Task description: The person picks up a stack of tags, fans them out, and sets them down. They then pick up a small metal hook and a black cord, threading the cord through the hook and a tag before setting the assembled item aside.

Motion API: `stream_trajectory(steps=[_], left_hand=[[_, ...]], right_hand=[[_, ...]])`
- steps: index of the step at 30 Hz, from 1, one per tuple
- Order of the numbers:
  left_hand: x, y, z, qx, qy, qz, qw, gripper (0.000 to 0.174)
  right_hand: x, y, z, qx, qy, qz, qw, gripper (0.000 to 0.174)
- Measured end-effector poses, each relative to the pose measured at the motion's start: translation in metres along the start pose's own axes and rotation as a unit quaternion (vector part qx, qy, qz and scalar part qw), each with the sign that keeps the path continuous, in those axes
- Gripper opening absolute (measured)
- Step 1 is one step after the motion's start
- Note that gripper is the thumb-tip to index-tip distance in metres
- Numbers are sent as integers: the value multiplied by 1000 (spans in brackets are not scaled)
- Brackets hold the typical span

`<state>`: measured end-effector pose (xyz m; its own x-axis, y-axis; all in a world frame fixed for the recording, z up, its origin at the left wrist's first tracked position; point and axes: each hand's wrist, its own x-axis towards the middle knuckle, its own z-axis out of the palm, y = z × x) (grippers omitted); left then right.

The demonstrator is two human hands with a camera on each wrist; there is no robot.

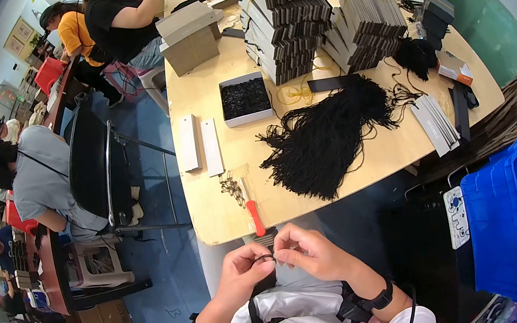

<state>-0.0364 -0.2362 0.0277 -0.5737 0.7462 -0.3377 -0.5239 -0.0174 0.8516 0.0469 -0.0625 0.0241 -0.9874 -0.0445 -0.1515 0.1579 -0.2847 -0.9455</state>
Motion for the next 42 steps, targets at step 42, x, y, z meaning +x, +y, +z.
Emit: stream_trajectory(steps=[42], left_hand=[[7, -1, 12, 153, 187, 220, 945, 9]], right_hand=[[22, 11, 49, -360, 307, -265, 840, 12]])
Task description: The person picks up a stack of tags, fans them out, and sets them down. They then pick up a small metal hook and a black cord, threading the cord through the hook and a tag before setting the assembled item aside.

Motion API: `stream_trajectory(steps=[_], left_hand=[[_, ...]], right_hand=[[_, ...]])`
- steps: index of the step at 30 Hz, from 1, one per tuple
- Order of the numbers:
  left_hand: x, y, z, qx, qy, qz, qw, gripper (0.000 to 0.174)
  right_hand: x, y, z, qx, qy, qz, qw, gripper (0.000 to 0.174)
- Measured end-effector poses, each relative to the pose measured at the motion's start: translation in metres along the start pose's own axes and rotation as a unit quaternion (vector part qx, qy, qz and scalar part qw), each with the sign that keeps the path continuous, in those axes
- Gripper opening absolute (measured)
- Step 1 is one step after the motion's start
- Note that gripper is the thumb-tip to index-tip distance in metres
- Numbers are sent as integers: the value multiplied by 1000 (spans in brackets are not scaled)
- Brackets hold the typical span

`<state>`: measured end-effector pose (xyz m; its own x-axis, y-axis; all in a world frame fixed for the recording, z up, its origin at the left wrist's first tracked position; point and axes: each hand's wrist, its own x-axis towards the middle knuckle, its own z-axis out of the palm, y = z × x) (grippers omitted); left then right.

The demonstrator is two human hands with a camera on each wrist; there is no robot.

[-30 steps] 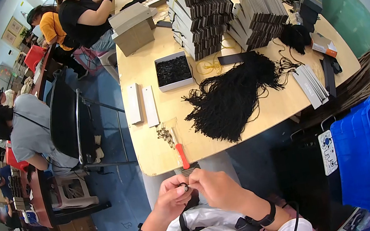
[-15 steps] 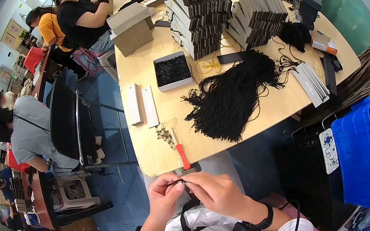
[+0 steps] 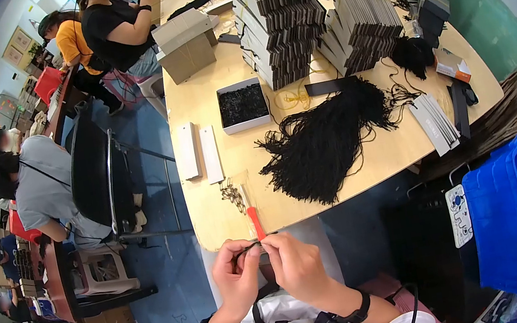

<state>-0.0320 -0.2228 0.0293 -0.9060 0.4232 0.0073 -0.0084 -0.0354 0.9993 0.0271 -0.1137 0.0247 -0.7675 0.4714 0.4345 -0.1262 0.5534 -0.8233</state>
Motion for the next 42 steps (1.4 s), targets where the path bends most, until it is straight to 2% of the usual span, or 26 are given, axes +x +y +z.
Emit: stream_trajectory(steps=[1, 4, 8, 10, 14, 16, 17, 18, 19, 20, 22, 23, 25, 27, 30, 34, 42], left_hand=[[0, -1, 0, 65, 4, 34, 997, 9], [1, 3, 1, 138, 3, 69, 988, 9], [3, 9, 1, 162, 6, 45, 986, 9], [5, 6, -2, 261, -14, 144, 954, 9], [8, 3, -8, 314, -31, 176, 933, 10], [9, 11, -9, 300, -59, 95, 947, 7], [10, 9, -12, 300, -59, 94, 947, 7], [12, 5, -17, 165, -96, -30, 981, 8], [12, 2, -20, 24, -129, -153, 980, 9], [13, 3, -21, 24, -127, -153, 980, 9], [17, 5, -22, -110, -140, -258, 950, 15], [18, 8, -23, -109, -139, -259, 950, 15], [18, 13, -24, -164, -133, -316, 925, 13], [19, 13, -23, -171, -125, -327, 921, 13], [17, 8, -23, -176, -114, -330, 920, 13], [15, 14, -16, -139, -86, -302, 939, 14], [11, 8, -18, -93, -83, -264, 956, 14]], right_hand=[[-1, 0, 1, 0, 0, -1, 1000, 12], [-1, 1, 0, 28, -21, 50, 998, 9], [0, 3, -5, 41, -62, 74, 995, 6], [2, 4, -8, 35, -73, 76, 994, 6], [9, 6, -17, -18, -134, 48, 990, 6], [12, 8, -19, -27, -151, 42, 987, 8], [13, 11, -18, -37, -151, 13, 988, 9], [14, 13, -18, -47, -153, -16, 987, 10], [15, 15, -18, -46, -154, -17, 987, 10], [16, 16, -18, -49, -152, -39, 986, 12], [15, 19, -18, -51, -151, -60, 985, 14], [13, 20, -17, -67, -138, -82, 985, 16], [9, 23, -15, -83, -125, -103, 983, 19], [6, 24, -13, -102, -109, -120, 982, 26], [5, 27, -12, -64, -106, -109, 986, 27], [8, 26, -17, -32, -125, -89, 988, 26], [11, 25, -23, -82, -155, -117, 977, 22]])
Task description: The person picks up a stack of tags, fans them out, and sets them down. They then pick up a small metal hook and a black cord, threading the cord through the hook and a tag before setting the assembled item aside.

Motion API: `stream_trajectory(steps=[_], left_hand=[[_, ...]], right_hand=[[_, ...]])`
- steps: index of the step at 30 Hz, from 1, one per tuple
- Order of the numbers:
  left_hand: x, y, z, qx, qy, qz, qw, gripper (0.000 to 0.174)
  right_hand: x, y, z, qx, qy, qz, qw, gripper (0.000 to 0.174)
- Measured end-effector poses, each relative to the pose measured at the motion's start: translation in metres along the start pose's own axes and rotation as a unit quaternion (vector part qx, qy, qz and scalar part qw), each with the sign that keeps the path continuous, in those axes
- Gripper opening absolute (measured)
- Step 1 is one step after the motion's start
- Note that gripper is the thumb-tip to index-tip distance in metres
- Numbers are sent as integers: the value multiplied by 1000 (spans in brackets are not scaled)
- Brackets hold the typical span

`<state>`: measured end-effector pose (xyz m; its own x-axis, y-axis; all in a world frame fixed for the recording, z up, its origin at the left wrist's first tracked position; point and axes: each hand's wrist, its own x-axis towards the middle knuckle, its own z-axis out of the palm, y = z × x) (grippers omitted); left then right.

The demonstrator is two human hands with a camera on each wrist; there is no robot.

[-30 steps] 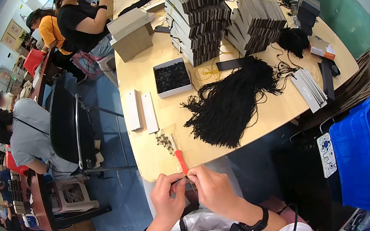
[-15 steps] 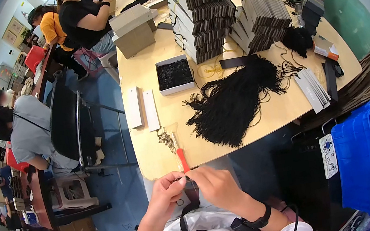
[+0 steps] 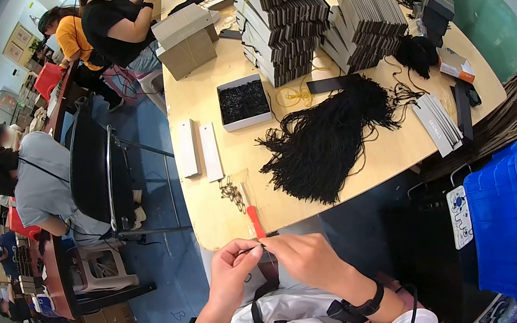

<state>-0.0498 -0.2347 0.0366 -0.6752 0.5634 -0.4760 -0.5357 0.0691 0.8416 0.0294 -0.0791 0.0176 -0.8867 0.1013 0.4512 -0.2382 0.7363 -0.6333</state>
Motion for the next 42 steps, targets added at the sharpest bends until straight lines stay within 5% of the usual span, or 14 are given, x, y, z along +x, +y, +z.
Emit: stream_trajectory(steps=[6, 19, 31, 37, 42], left_hand=[[0, -2, -1, -4, -9, -4, 1000, 14], [-8, 0, -1, 153, -9, 72, 986, 14], [-16, 0, 5, 175, 22, 87, 981, 15], [-8, -11, -10, 118, -46, 52, 991, 14], [-2, -15, -10, 53, -87, 17, 995, 13]], right_hand=[[0, 7, -5, -99, -25, -81, 991, 23], [0, 9, -12, -88, -52, -126, 987, 24], [-4, 9, -7, -13, -41, -84, 996, 26], [-5, 8, -5, 229, -67, 46, 970, 40], [-8, 13, 2, 234, 7, 33, 972, 21]])
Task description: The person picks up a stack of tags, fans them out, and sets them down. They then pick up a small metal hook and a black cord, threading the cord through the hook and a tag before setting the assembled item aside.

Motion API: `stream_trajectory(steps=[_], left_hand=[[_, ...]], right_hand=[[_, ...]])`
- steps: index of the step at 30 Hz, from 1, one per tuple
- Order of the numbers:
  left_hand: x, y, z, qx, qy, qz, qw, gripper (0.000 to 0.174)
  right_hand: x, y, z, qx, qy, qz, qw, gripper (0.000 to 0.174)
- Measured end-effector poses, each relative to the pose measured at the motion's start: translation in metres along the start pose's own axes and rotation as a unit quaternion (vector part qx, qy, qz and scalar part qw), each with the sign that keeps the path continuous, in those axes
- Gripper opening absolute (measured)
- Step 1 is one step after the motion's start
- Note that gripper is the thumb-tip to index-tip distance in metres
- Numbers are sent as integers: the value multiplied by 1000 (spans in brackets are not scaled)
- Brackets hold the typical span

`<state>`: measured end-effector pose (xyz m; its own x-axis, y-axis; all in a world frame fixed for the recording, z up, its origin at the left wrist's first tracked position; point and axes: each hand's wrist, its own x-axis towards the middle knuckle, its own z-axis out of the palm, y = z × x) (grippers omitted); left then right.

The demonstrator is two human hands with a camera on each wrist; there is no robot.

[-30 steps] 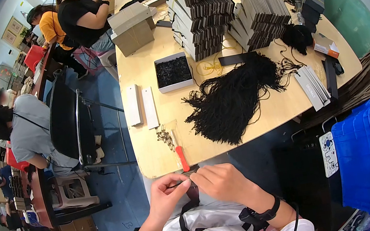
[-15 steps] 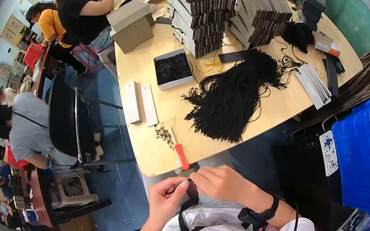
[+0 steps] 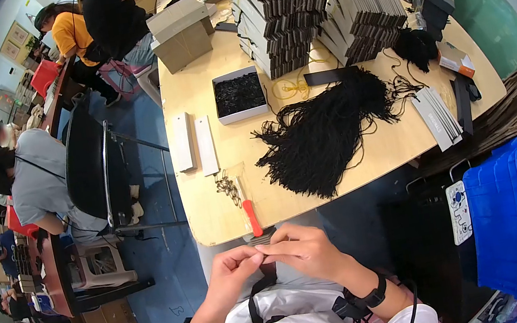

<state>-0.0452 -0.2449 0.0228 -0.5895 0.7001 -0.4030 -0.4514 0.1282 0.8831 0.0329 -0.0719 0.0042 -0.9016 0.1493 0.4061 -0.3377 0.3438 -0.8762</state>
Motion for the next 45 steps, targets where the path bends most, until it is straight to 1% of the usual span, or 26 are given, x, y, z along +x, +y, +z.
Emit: stream_trajectory(steps=[1, 2, 4, 5, 7, 9, 11, 13, 14, 15, 16, 17, 18, 19, 22, 26, 28, 30, 35, 38, 40, 41, 43, 44, 45], left_hand=[[0, 0, -1, -8, -6, -21, 1000, 13], [-1, 1, 0, -8, -6, -21, 1000, 13], [-3, 5, 5, -3, 40, -11, 999, 17], [-3, 5, 5, -3, 40, -12, 999, 17], [-4, 6, 4, 7, 23, 20, 1000, 20], [-8, 10, 3, 12, 7, 24, 1000, 20], [-11, 10, 0, 16, -8, 28, 999, 21], [-13, 8, -3, 24, -32, 52, 998, 19], [-13, 8, -6, 24, -32, 53, 998, 19], [-14, 7, -9, 68, -50, 47, 995, 15], [-15, 6, -12, 114, -69, 40, 990, 13], [-17, 6, -12, 113, -70, 38, 990, 13], [-18, 6, -13, 164, -66, 58, 983, 11], [-19, 8, -14, 215, -61, 78, 972, 12], [-26, 14, -17, 201, -87, 50, 974, 15], [-29, 6, -17, 161, -88, 65, 981, 16], [-30, -2, -18, 96, -75, 51, 991, 16], [-30, -4, -20, 89, -72, 49, 992, 16], [-32, -6, -21, 67, -76, 51, 994, 16], [-32, -6, -22, 85, -73, 50, 992, 17], [-33, -2, -21, 134, -56, 24, 989, 18], [-33, -4, -21, 134, -56, 24, 989, 18], [-31, -11, -23, 199, -17, 54, 978, 18], [-32, -12, -23, 199, -17, 55, 978, 18], [-33, -12, -24, 224, 6, 35, 974, 16]], right_hand=[[-1, 0, -2, 0, 0, 0, 1000, 21], [-1, 0, -4, -26, -4, 2, 1000, 18], [-2, 0, -7, -51, -8, 4, 999, 15], [-2, 0, -8, -46, -17, 1, 999, 13], [-4, -1, -11, -43, -26, 0, 999, 12], [-6, -5, -16, -27, -63, 37, 997, 10], [-8, -10, -18, -20, -73, 49, 996, 9], [-11, -12, -19, -12, -82, 62, 995, 9], [-13, -11, -19, 9, -91, 63, 994, 9], [-14, -11, -19, 31, -100, 64, 992, 10], [-14, -13, -18, 31, -99, 65, 993, 10], [-14, -17, -17, 52, -94, 88, 990, 11], [-13, -20, -17, 73, -89, 111, 987, 14], [-12, -22, -17, 74, -88, 111, 987, 14], [-12, -26, -18, 63, -87, 110, 988, 15], [-13, -27, -10, 100, -82, 114, 985, 16], [-14, -27, -7, 112, -82, 119, 983, 16], [-14, -28, -7, 113, -91, 130, 981, 16], [-19, -25, -7, 101, -84, 126, 983, 16], [-24, -22, -7, 95, -76, 135, 983, 14], [-29, -20, -8, 93, -73, 143, 983, 13], [-31, -19, -8, 80, -59, 154, 983, 12], [-37, -16, -11, 65, -45, 163, 983, 12], [-42, -12, -13, 60, -27, 178, 982, 12], [-47, -9, -15, 56, -9, 193, 980, 13]])
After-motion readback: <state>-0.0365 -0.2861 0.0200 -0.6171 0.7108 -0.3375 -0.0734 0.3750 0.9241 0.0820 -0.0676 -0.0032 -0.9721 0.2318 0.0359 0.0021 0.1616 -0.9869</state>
